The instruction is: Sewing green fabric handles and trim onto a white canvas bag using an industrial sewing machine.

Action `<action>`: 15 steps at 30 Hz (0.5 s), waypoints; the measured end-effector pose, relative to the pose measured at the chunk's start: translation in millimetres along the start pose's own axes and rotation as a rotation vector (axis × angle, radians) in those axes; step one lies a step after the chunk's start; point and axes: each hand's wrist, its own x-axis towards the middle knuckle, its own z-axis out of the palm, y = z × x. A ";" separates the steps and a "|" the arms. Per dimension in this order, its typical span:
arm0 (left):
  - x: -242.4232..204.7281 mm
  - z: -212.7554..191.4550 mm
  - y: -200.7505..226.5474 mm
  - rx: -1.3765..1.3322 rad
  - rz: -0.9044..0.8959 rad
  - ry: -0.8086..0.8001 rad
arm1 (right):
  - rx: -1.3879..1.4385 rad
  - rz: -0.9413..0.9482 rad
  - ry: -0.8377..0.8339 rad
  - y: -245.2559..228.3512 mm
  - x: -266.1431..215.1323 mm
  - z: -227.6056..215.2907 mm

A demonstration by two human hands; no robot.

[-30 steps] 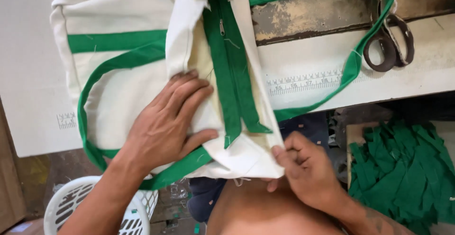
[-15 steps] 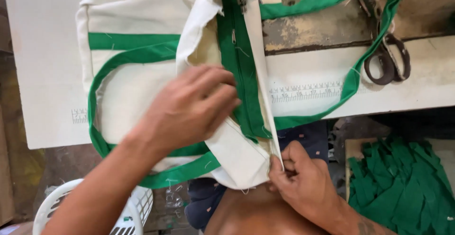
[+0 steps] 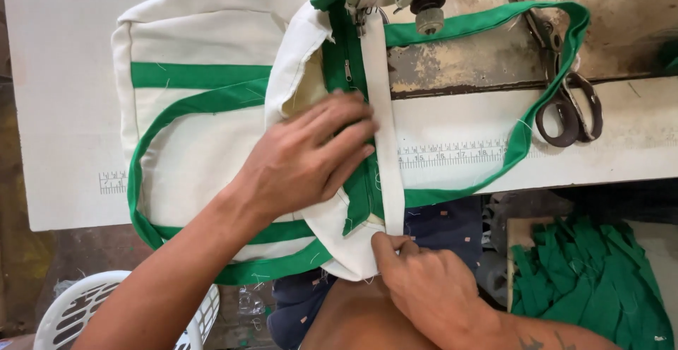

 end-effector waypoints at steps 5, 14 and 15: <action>-13.5 20.0 -15.8 0.176 -0.089 -0.154 | 0.275 0.141 -0.724 27.8 35.2 -67.2; -14.3 18.9 -14.9 0.162 -0.105 -0.170 | 0.468 -0.216 0.348 129.6 84.7 -55.0; -13.4 19.1 -16.4 0.160 -0.110 -0.169 | 0.469 -0.219 0.343 123.6 86.0 -52.7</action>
